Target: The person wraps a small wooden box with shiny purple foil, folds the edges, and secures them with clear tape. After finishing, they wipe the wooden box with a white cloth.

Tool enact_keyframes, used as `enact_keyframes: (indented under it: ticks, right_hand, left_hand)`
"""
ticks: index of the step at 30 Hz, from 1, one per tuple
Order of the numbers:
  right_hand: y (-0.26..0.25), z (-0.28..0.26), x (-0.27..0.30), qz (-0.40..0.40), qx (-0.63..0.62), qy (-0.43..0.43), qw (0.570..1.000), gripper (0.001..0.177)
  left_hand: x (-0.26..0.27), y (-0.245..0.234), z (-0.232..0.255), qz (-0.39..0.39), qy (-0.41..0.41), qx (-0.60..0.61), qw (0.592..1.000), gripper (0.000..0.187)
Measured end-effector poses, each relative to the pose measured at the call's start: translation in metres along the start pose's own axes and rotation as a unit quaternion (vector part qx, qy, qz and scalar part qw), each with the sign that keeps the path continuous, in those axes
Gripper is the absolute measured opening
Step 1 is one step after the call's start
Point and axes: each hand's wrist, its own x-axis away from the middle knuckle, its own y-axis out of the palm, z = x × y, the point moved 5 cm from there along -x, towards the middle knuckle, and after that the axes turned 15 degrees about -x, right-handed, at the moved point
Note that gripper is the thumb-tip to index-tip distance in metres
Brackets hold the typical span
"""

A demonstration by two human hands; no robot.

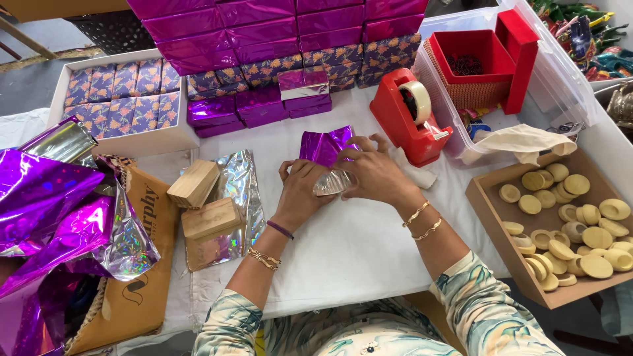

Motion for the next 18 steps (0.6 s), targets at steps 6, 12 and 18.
enact_keyframes:
  ticks: [6, 12, 18]
  right_hand:
    - [0.016, 0.013, -0.004, -0.007, -0.028, 0.009, 1.0, 0.063]
    - [0.013, 0.017, -0.012, -0.056, -0.086, 0.054, 0.993, 0.069]
    - [0.018, 0.036, -0.015, -0.02, -0.132, -0.016, 0.991, 0.07]
  left_hand:
    - [-0.002, -0.005, 0.003, 0.02, 0.007, 0.009, 1.0, 0.057]
    - [-0.004, 0.01, -0.014, -0.064, -0.041, -0.026, 0.997, 0.064]
    - [0.007, 0.024, -0.055, -0.056, -0.058, -0.042, 0.996, 0.095]
